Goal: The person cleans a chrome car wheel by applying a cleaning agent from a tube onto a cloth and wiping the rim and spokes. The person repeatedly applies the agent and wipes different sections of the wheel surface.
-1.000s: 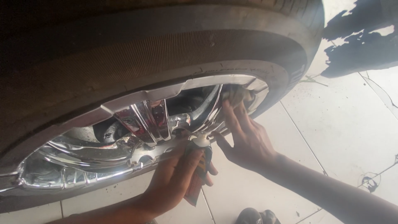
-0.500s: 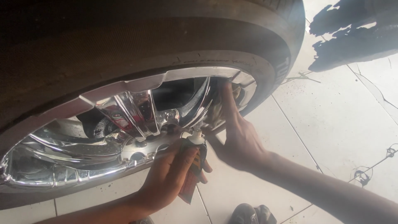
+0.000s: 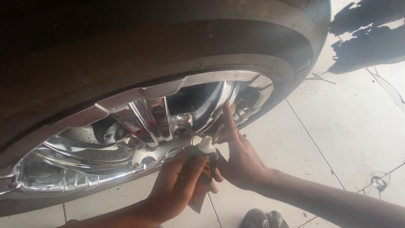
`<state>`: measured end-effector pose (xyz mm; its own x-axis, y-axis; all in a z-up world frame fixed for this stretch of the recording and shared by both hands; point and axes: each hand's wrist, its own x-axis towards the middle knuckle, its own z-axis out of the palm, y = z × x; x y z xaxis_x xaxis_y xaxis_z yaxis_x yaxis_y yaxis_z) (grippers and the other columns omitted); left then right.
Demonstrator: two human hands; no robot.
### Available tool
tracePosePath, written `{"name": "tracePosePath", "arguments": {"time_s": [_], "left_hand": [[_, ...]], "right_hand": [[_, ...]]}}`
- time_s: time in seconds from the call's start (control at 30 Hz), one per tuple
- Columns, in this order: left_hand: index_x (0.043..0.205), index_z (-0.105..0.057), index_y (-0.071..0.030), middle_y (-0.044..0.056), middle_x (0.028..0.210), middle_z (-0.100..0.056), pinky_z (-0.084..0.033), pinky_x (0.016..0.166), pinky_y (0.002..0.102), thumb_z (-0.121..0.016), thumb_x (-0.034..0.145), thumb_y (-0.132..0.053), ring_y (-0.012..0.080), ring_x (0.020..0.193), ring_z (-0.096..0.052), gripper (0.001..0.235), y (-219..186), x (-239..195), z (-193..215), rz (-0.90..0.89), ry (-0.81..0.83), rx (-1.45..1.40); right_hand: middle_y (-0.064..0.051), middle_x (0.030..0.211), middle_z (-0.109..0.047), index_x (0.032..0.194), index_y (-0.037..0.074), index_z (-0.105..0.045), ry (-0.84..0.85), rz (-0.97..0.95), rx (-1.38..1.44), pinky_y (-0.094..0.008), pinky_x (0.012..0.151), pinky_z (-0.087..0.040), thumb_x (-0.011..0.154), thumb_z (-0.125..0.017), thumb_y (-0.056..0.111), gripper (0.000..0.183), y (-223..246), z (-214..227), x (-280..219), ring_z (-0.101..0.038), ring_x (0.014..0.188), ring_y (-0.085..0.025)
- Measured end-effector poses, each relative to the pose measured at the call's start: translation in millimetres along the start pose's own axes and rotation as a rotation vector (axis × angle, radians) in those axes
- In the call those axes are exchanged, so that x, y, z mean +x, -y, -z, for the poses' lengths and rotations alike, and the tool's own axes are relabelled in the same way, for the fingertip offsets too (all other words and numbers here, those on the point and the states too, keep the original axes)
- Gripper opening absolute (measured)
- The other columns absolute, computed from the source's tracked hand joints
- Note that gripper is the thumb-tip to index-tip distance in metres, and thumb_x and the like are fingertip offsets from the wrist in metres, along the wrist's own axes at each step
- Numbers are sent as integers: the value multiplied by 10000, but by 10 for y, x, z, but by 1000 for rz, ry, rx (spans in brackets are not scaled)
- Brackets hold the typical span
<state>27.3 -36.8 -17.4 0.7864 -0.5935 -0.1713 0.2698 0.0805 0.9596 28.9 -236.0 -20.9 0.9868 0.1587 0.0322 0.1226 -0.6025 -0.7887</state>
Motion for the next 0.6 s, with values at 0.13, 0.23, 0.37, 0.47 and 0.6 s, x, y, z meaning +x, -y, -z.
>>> {"name": "tracePosePath", "arguments": {"time_s": [0.13, 0.23, 0.37, 0.47, 0.6], "left_hand": [[1152, -617, -8, 125, 893, -752, -589, 676, 317, -444, 1057, -307, 155, 739, -735, 358, 6, -10, 120, 2, -15, -23], [1155, -614, -14, 125, 876, -754, -604, 667, 322, -452, 1045, -299, 160, 728, -742, 345, 5, -12, 161, -8, 1, -40], [1107, -617, -17, 115, 858, -766, -596, 627, 314, -451, 1042, -303, 160, 707, -756, 337, -21, -32, 178, 13, -7, 2], [1103, -623, -20, 112, 865, -764, -608, 620, 311, -474, 1035, -287, 158, 706, -755, 313, 32, -49, 147, -56, 11, 29], [1063, -638, -6, 118, 872, -765, -577, 587, 303, -465, 1042, -292, 155, 697, -743, 335, 58, -46, 72, 14, -16, 28]], "right_hand": [[-235, 1245, -646, 1623, 89, 85, -150, 180, -4, -429, 885, -623, 887, -724, 54, 1095, -75, -89, -149, -707, 1084, -324], [-244, 1267, -630, 1624, 72, 41, -216, 239, -7, -423, 874, -629, 890, -720, 55, 1057, -63, -84, -159, -708, 1089, -327], [-219, 1221, -662, 1617, 43, 67, -214, 219, -53, -418, 882, -613, 886, -736, 66, 1086, -44, -41, -46, -732, 1028, -295], [-119, 1031, -721, 1634, 55, 89, -264, 394, -122, -514, 1123, -479, 907, -738, 80, 1102, -11, 54, 57, -741, 975, -239], [-151, 976, -747, 1604, 22, 96, -198, 216, -119, -427, 876, -600, 848, -777, 100, 1158, 18, 62, -54, -765, 951, -267]]}}
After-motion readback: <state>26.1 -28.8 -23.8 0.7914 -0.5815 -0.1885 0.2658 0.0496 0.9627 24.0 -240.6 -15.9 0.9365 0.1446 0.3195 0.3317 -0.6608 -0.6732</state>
